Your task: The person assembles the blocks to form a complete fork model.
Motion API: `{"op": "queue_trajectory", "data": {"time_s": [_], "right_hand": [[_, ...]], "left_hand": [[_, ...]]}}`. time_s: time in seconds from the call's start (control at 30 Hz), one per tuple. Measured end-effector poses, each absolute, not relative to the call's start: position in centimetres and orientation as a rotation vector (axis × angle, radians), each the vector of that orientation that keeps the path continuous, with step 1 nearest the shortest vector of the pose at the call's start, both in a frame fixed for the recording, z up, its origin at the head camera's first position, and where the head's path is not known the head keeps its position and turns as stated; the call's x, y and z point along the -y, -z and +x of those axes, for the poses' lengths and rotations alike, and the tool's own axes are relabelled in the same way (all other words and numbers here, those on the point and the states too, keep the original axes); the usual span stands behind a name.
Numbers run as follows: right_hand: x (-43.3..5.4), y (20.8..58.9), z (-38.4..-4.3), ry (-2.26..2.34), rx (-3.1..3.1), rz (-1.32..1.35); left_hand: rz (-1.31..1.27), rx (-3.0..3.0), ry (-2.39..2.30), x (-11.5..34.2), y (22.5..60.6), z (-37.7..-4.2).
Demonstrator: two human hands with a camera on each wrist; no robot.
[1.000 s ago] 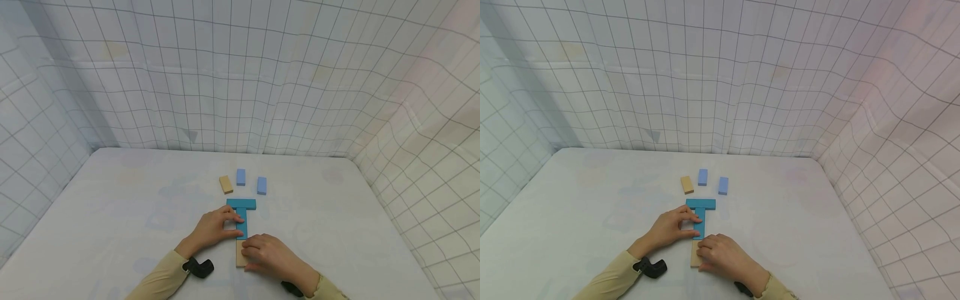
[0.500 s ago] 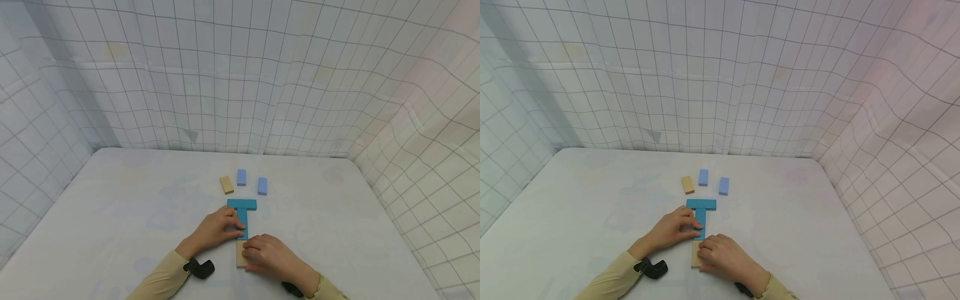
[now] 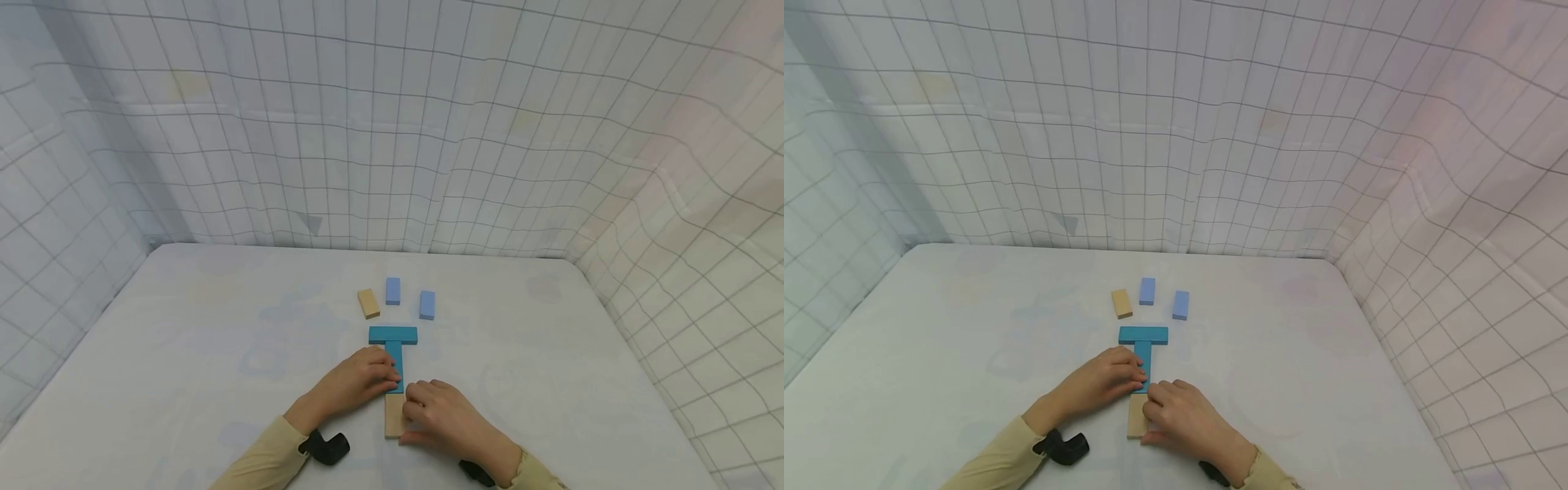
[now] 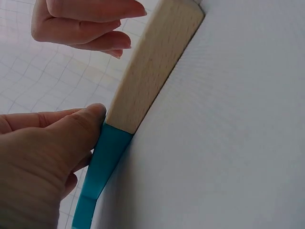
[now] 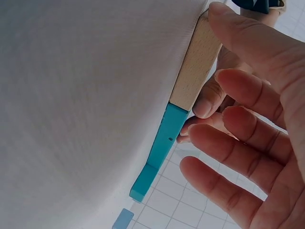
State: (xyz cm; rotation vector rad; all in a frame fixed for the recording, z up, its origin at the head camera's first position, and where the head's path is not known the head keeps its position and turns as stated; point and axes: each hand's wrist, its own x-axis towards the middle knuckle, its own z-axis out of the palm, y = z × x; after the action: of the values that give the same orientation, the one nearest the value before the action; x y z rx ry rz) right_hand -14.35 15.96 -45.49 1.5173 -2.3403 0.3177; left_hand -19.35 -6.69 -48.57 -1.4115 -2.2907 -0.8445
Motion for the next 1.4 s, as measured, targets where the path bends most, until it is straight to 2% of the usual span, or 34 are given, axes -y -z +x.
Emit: {"op": "queue_trajectory", "data": {"time_s": [1.0,1.4], "right_hand": [[-15.7,45.2,-14.3,-0.149,2.368,1.454],[-15.8,45.1,-14.3,-0.166,2.386,1.452]], "left_hand": [[-1.114,2.487,1.065,5.7,49.5,-17.8],[-1.1,2.518,1.091,5.6,49.5,-17.8]]}}
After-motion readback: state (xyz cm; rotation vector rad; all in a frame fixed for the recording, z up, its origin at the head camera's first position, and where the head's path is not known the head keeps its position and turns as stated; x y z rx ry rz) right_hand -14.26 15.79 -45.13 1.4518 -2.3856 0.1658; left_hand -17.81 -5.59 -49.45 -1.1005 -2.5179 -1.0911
